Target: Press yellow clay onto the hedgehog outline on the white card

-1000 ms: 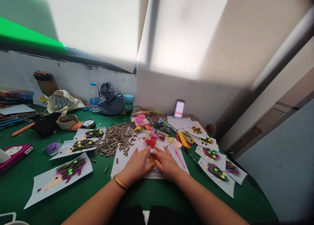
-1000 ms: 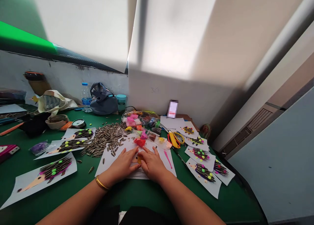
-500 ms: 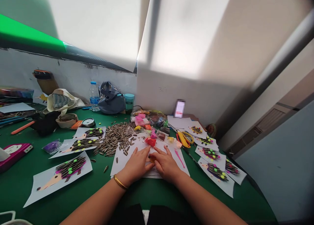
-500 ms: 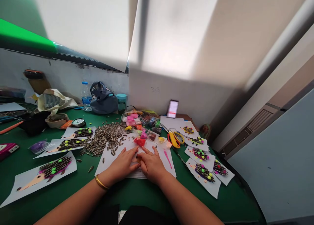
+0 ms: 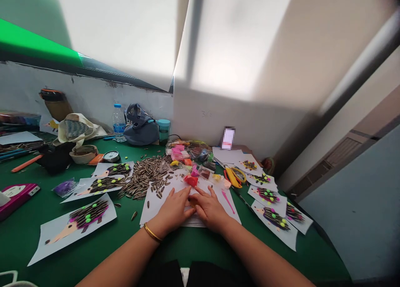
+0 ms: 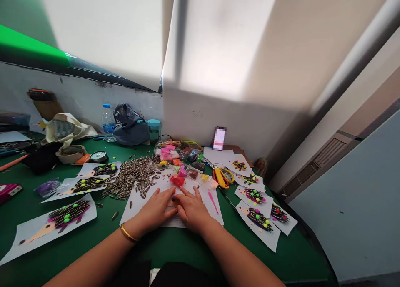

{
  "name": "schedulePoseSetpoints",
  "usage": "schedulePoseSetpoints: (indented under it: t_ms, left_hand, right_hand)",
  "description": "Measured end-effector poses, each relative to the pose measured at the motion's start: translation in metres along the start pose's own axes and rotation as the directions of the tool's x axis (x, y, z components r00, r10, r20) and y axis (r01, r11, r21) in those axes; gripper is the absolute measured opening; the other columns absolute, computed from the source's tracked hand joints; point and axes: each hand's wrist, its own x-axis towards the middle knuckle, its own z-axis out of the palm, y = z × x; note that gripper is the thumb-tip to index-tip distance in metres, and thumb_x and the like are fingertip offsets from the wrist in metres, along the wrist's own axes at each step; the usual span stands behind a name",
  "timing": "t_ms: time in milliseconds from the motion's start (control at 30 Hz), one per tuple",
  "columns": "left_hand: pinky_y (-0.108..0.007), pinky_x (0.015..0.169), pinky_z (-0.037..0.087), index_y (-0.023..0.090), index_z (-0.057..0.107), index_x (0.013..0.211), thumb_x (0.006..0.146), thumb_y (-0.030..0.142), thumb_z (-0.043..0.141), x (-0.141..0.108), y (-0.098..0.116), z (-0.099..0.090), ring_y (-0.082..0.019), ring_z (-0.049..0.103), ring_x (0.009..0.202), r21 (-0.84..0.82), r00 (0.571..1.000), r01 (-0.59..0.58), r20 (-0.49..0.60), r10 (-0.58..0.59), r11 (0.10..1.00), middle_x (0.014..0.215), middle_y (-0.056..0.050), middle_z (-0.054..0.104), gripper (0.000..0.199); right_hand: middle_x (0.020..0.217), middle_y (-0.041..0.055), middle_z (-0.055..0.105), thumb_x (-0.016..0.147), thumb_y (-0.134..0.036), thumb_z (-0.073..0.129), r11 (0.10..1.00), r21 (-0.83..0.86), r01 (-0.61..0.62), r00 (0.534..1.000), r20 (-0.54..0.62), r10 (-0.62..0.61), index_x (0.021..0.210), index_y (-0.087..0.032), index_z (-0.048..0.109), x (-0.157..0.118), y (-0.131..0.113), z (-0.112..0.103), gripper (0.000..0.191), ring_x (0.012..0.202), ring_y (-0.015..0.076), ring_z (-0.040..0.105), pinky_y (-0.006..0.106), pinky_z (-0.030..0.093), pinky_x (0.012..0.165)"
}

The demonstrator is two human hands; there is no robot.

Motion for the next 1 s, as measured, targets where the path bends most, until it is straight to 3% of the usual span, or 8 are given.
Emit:
schedulePoseSetpoints:
  t_ms: [167, 367, 600, 800, 1000]
  left_hand:
    - [-0.057, 0.115, 0.019, 0.021, 0.030, 0.145, 0.085, 0.047, 0.058, -0.0003, -0.0010, 0.0006, -0.029, 0.042, 0.136, -0.006, 1.000, -0.001, 0.002, 0.001, 1.000, 0.147, -0.013, 0.045, 0.071]
    - [-0.056, 0.115, 0.018, 0.021, 0.032, 0.145, 0.087, 0.045, 0.056, -0.0001, 0.0009, -0.0008, -0.028, 0.043, 0.135, 0.006, 1.000, 0.010, 0.010, -0.010, 1.000, 0.147, -0.014, 0.045, 0.067]
    - [-0.057, 0.116, 0.017, 0.021, 0.032, 0.145, 0.085, 0.046, 0.058, -0.0001, 0.0016, -0.0020, -0.029, 0.041, 0.136, -0.009, 1.000, 0.010, 0.011, -0.010, 1.000, 0.148, -0.014, 0.044, 0.069]
    - [-0.057, 0.116, 0.017, 0.022, 0.032, 0.144, 0.085, 0.043, 0.058, -0.0001, 0.0019, -0.0020, -0.028, 0.043, 0.135, -0.003, 1.000, 0.011, 0.013, -0.011, 1.000, 0.147, -0.013, 0.045, 0.068]
    - [-0.056, 0.116, 0.016, 0.022, 0.032, 0.145, 0.085, 0.046, 0.059, -0.0006, 0.0021, -0.0027, -0.029, 0.041, 0.136, -0.003, 1.000, 0.014, 0.020, -0.014, 1.000, 0.148, -0.013, 0.044, 0.070]
  right_hand:
    - [0.134, 0.0068, 0.058, 0.088, -0.016, 0.042, 0.998, 0.014, -0.057, 0.993, -0.101, 0.058, 0.127, -0.024, 0.050, -0.0015, 0.0074, 0.0019, 0.040, 0.142, 0.0212, 0.032, 0.056, 0.009, 0.116]
    - [0.129, 0.0050, 0.062, 0.088, -0.016, 0.043, 0.999, 0.014, -0.044, 0.998, -0.036, 0.045, 0.122, -0.025, 0.054, -0.0002, 0.0045, 0.0014, 0.037, 0.140, 0.0227, 0.034, 0.059, 0.006, 0.116]
    - [0.132, 0.0067, 0.060, 0.089, -0.016, 0.041, 0.994, 0.072, -0.083, 0.989, -0.120, 0.091, 0.127, -0.024, 0.051, -0.0015, 0.0102, 0.0020, 0.040, 0.141, 0.0218, 0.033, 0.057, 0.011, 0.116]
    - [0.132, 0.0043, 0.060, 0.087, -0.016, 0.043, 0.998, 0.026, -0.060, 0.998, -0.006, 0.060, 0.126, -0.026, 0.051, 0.0007, 0.0050, 0.0010, 0.041, 0.141, 0.0227, 0.032, 0.060, 0.006, 0.116]
    - [0.129, 0.0038, 0.063, 0.086, -0.012, 0.043, 0.998, 0.044, -0.039, 0.994, -0.098, 0.043, 0.120, -0.025, 0.056, -0.0036, 0.0028, -0.0030, 0.039, 0.140, 0.0206, 0.035, 0.057, 0.006, 0.117]
